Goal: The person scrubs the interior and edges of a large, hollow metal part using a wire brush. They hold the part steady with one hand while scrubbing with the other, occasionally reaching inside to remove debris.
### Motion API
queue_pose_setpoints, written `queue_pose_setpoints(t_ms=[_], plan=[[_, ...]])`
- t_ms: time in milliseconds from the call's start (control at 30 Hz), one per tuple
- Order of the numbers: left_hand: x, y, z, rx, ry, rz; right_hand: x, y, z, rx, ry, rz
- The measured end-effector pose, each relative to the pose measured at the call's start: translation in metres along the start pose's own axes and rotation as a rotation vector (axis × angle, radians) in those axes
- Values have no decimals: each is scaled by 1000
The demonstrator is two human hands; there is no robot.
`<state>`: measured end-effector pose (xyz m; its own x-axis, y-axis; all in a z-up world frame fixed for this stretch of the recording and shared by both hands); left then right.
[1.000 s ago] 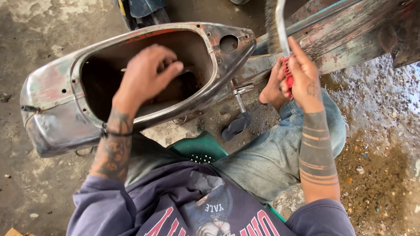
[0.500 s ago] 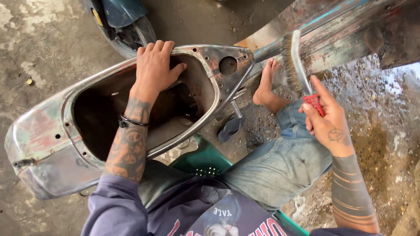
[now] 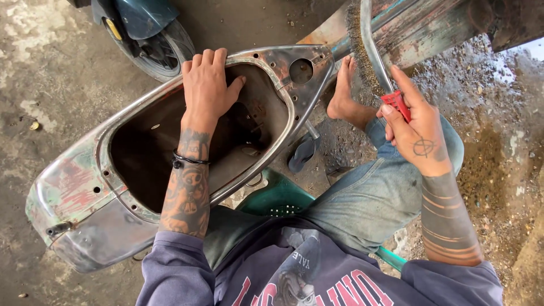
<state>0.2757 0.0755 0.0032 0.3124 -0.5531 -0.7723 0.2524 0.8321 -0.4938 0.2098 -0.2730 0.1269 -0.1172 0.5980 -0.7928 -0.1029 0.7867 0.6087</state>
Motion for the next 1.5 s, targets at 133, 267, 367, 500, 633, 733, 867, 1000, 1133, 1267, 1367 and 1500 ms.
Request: queue_pose_setpoints(t_ms=[133, 267, 367, 500, 633, 733, 867, 1000, 1133, 1267, 1367, 1500], plan=[[0, 1, -1, -16, 8, 10, 0, 3, -3, -32, -13, 43], [5, 3, 0, -23, 24, 0, -7, 15, -9, -41, -42, 13], [3, 1, -1, -3, 11, 0, -6, 20, -11, -55, -27, 34], [-1, -1, 0, -8, 9, 12, 9, -1, -6, -28, 14, 80], [-9, 5, 2, -19, -1, -24, 30, -1, 6, -136, 43, -144], [-27, 12, -1, -18, -20, -89, 37, -11, 10, 5, 86, -186], [-41, 51, -9, -248, 164, -59, 19, -11, -4, 179, 184, -350], [-41, 78, -16, -430, 269, 36, 9, 23, -17, -297, 143, -450], [-28, 89, -20, -405, 230, -1, 44, 50, 24, -395, 96, -437], [-33, 87, -20, -348, 224, 16, 59, 72, 89, -345, 10, -420], [-35, 86, -15, -343, 204, 10, 57, 75, 73, -383, 50, -312], [-22, 86, -24, -360, 237, -55, 27, 52, -11, -554, -25, -418]])
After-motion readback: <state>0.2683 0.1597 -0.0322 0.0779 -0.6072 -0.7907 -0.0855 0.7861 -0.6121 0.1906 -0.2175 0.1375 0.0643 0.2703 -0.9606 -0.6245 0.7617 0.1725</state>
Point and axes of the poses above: each hand's wrist, its own z-axis towards the middle knuckle, its own x-axis out of the palm, y = z × x, the point moved 10 cm from there along z, towards the middle knuckle, and after that the axes turned 10 degrees about -z, right-handed, at the moved point
